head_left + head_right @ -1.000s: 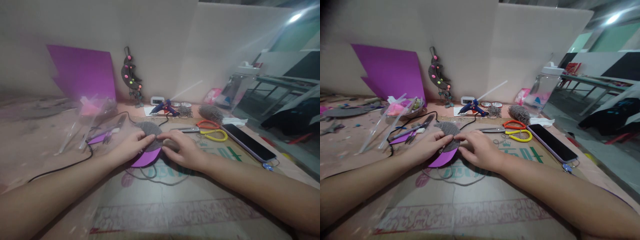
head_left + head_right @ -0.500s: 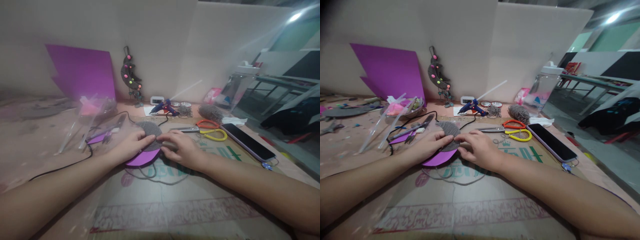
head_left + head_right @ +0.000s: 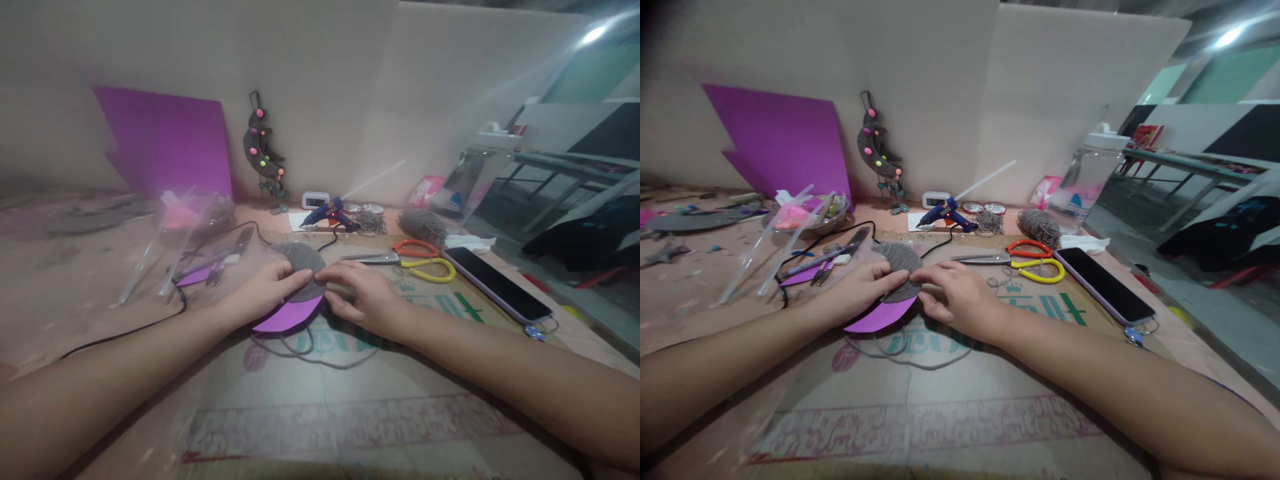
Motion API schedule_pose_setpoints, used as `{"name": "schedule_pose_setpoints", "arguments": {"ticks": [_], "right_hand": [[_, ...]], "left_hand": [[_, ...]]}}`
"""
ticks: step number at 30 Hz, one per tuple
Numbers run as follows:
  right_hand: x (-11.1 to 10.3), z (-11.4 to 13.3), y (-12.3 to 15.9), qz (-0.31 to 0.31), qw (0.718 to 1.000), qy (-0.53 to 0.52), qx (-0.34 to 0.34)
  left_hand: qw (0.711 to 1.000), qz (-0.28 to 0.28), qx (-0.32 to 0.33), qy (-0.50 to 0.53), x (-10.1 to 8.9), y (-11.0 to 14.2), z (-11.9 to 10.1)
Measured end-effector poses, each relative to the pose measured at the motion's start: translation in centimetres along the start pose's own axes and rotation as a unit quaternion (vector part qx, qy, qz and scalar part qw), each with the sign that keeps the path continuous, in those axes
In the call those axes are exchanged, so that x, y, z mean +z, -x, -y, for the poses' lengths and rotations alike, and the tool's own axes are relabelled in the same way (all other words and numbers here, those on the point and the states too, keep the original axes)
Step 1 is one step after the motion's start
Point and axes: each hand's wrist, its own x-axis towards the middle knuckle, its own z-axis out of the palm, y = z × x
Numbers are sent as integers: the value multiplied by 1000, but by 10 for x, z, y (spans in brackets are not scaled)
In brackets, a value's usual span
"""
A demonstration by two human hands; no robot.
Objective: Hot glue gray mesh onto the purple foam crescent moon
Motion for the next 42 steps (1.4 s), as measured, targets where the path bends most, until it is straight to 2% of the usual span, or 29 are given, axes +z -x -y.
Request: {"name": "schedule_pose_setpoints", "arguments": {"ticks": [9,14,22,27,32,42], "right_hand": [[2,-5,4,-1,998,-55,7],[3,-6,4,3,999,-36,0],[2,-5,2,2,999,-38,16],[2,-6,3,4,999,-46,5],[1,-6,3,2,999,-39,-10],[4,-7,1,3,1000,-9,4]], "left_hand": [[999,-1,-25,38,-1,1,-5],[997,29,-19,69,0,0,-2],[999,13,-11,29,1,-1,3],[1000,2,-4,20,-1,1,-3],[1000,14,-14,16,-1,1,-4],[1000,23,-4,11,-1,-2,4]]}}
